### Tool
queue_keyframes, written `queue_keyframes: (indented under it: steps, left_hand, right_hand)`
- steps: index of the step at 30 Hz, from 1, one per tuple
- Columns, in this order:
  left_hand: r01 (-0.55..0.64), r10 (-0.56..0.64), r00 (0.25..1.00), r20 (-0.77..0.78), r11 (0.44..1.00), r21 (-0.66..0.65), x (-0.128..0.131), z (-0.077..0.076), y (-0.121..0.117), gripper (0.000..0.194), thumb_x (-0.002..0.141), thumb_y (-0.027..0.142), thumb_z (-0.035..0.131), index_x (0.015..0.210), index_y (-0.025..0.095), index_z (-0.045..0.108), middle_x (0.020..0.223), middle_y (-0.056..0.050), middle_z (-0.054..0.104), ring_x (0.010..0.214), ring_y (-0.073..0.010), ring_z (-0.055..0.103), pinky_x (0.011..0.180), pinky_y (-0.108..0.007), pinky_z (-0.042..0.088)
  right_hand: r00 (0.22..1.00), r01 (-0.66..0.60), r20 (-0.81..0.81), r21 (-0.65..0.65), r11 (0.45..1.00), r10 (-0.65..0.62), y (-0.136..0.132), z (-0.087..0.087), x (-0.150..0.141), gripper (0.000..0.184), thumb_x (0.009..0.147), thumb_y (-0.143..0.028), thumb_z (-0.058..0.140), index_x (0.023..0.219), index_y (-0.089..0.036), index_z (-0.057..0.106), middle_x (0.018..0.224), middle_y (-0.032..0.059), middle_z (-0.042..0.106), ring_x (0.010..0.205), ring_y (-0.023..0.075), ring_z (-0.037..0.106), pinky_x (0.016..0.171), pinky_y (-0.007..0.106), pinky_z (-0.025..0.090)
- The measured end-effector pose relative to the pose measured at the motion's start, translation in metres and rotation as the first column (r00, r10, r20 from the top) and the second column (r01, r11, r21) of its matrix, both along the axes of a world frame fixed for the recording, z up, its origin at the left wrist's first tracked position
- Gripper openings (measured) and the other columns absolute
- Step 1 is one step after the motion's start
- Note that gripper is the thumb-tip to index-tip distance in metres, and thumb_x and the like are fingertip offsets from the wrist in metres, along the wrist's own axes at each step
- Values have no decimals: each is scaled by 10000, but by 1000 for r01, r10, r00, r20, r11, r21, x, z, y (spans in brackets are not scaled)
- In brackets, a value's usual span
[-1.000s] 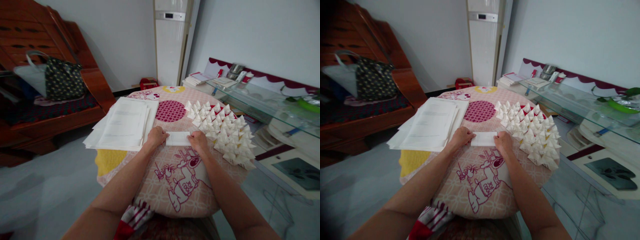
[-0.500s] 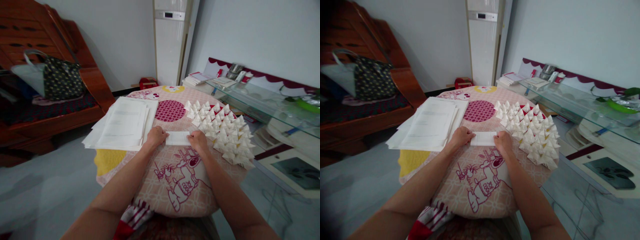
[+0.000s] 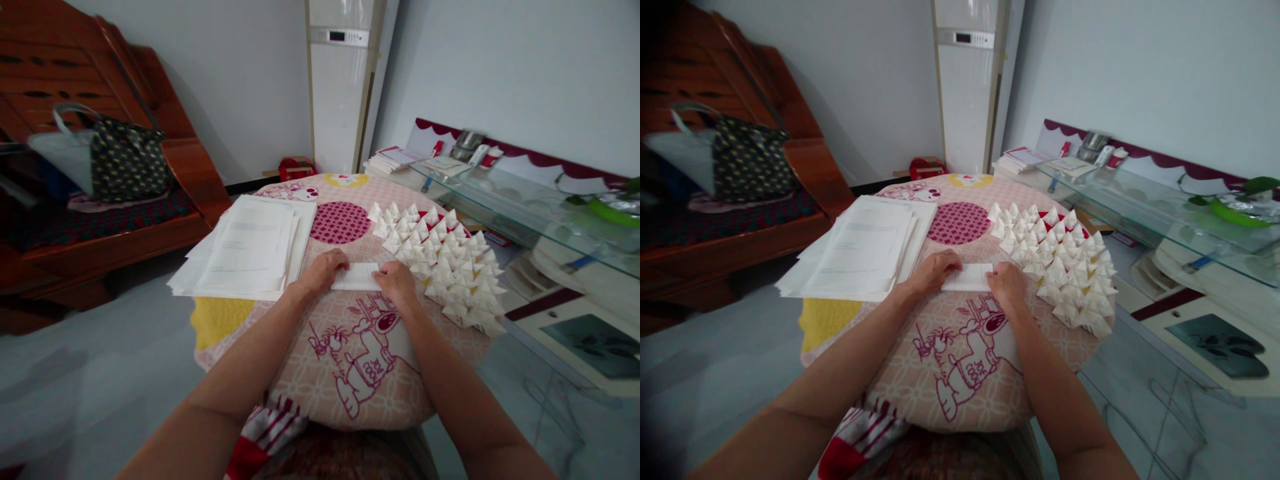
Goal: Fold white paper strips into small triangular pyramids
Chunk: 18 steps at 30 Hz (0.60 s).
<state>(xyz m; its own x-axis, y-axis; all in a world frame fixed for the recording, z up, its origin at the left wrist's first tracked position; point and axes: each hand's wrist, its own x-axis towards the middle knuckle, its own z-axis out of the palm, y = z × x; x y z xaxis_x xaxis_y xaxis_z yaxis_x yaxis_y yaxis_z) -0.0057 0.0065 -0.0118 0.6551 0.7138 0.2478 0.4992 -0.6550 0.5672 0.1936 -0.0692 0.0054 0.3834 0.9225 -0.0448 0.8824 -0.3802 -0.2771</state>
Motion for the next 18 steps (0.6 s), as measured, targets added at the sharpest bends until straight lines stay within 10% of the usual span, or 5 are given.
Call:
queue_keyframes:
  steps: [6, 12, 18]
  left_hand:
    - [100, -104, 994, -22, 984, -149, -5, 6, -1, 284, 888, 114, 592, 1071, 232, 773, 1169, -49, 727, 1054, -150, 666, 992, -289, 498]
    - [-200, 176, 957, -229, 976, -83, 15, 12, -18, 279, 866, 276, 721, 1134, 221, 777, 1198, -71, 712, 1083, -217, 662, 1003, -310, 487]
    - [-171, 158, 965, -207, 984, -48, 18, 6, -23, 395, 786, 304, 802, 1173, 231, 767, 1250, -72, 667, 1136, -253, 633, 1040, -348, 484]
  right_hand:
    - [999, 28, -34, 20, 999, -27, -2, 0, 8, 256, 840, -393, 688, 921, -183, 808, 943, 98, 785, 889, 225, 715, 717, 284, 461]
    - [999, 30, -29, 26, 999, -29, -2, -2, 8, 238, 840, -390, 684, 887, -188, 801, 933, 96, 784, 880, 226, 715, 716, 289, 464]
    - [999, 41, -35, 36, 999, -40, -2, -5, 9, 227, 833, -396, 694, 865, -193, 791, 916, 79, 786, 865, 203, 712, 692, 266, 451]
